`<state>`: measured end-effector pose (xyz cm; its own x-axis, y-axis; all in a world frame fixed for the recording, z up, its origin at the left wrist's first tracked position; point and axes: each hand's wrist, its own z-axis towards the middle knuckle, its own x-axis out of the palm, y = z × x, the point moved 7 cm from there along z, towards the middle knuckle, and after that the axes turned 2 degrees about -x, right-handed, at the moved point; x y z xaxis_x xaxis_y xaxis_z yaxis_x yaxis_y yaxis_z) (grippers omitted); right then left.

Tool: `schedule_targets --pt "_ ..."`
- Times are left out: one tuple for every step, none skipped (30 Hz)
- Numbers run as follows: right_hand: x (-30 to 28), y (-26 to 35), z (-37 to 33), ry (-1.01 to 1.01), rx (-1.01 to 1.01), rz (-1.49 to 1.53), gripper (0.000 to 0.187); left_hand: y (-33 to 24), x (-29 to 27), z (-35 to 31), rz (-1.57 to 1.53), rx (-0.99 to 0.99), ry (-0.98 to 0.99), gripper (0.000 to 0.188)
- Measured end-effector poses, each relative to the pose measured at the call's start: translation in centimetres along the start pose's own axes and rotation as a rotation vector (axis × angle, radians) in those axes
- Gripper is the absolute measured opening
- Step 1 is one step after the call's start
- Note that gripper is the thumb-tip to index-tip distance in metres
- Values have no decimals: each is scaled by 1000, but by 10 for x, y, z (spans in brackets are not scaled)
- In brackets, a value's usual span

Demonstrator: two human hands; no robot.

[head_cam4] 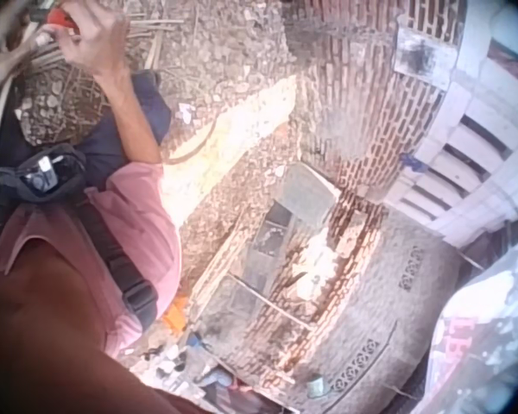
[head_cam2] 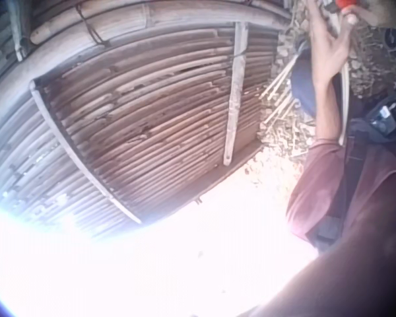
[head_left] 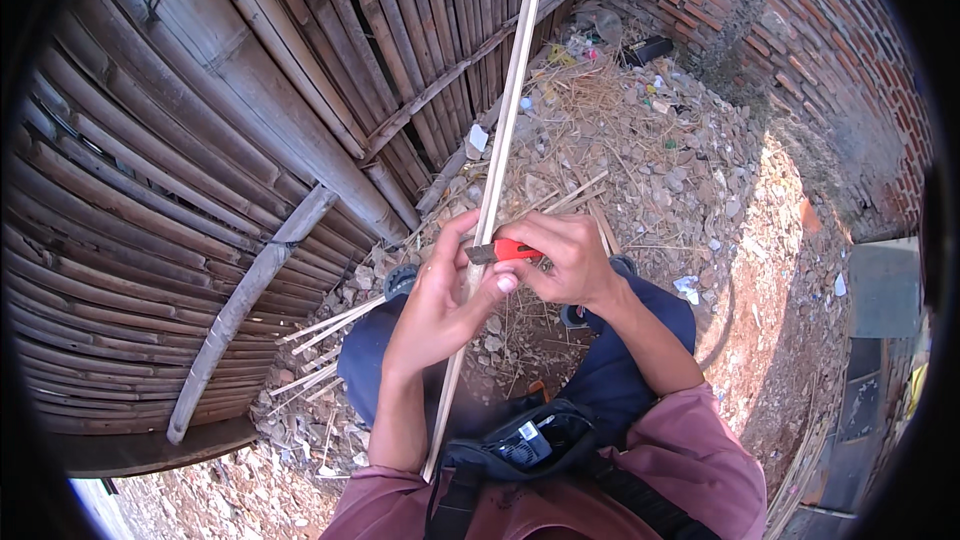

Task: The person whittles a long bamboo stick using a utility knife to shave off thin layers of wood.

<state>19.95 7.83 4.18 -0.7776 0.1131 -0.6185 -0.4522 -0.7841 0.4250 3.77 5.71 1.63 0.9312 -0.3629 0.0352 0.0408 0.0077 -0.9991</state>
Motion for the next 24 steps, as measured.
schedule_targets --pt "0 0 0 4 3 6 29 1 -1 -1 17 -28 -6 70" --pt "1 0 0 8 6 11 29 2 -1 -1 34 -56 -12 69" --pt "1 0 0 11 9 17 29 0 -1 -1 15 -31 -11 69" --pt "2 0 0 17 6 15 29 -1 0 -1 -3 -6 -9 70" --pt "2 1 0 23 4 13 29 -2 0 0 -22 7 -9 70" --pt "2 1 0 28 1 10 29 -2 1 0 -40 20 -8 70" --pt "2 1 0 29 -1 7 29 -1 1 0 -59 21 -8 71" --pt "2 2 0 30 -4 3 29 -1 1 0 -59 21 -7 71" --pt "3 2 0 31 -6 -1 29 -1 1 0 -61 21 -6 71" --pt "2 2 0 25 -12 -5 29 -1 1 0 -45 21 -3 71" --pt "2 2 0 20 -19 -8 29 -1 1 0 -32 19 -3 71" --pt "2 3 0 14 -26 -11 29 -1 1 1 -19 16 -2 71" --pt "3 2 -1 16 -27 -14 29 -1 1 0 -10 12 -3 71" --pt "3 2 -1 17 -28 -17 29 -2 1 0 -5 -4 -3 70" --pt "4 3 -2 19 -29 -20 30 -3 0 0 0 -21 -3 70" --pt "4 3 -2 13 -32 -21 30 -5 0 -1 0 -49 -1 70" --pt "4 3 -1 8 -36 -21 30 -5 0 -2 1 -77 2 69" --pt "4 4 -1 2 -40 -23 30 -6 0 -2 1 -58 -6 69" --pt "4 4 -1 5 -37 -23 29 -5 0 -2 1 -38 -14 69" --pt "4 4 -2 8 -33 -23 29 -6 0 -2 0 -18 -21 69" --pt "5 3 -3 10 -28 -23 29 -5 0 -2 10 -19 -23 69" --pt "5 3 -3 8 -29 -24 30 -4 0 -2 19 -19 -25 69" --pt "5 3 -3 6 -30 -26 32 -4 0 -2 28 -20 -26 68" --pt "5 3 -3 4 -31 -26 33 -4 0 -2 22 -19 -24 68"
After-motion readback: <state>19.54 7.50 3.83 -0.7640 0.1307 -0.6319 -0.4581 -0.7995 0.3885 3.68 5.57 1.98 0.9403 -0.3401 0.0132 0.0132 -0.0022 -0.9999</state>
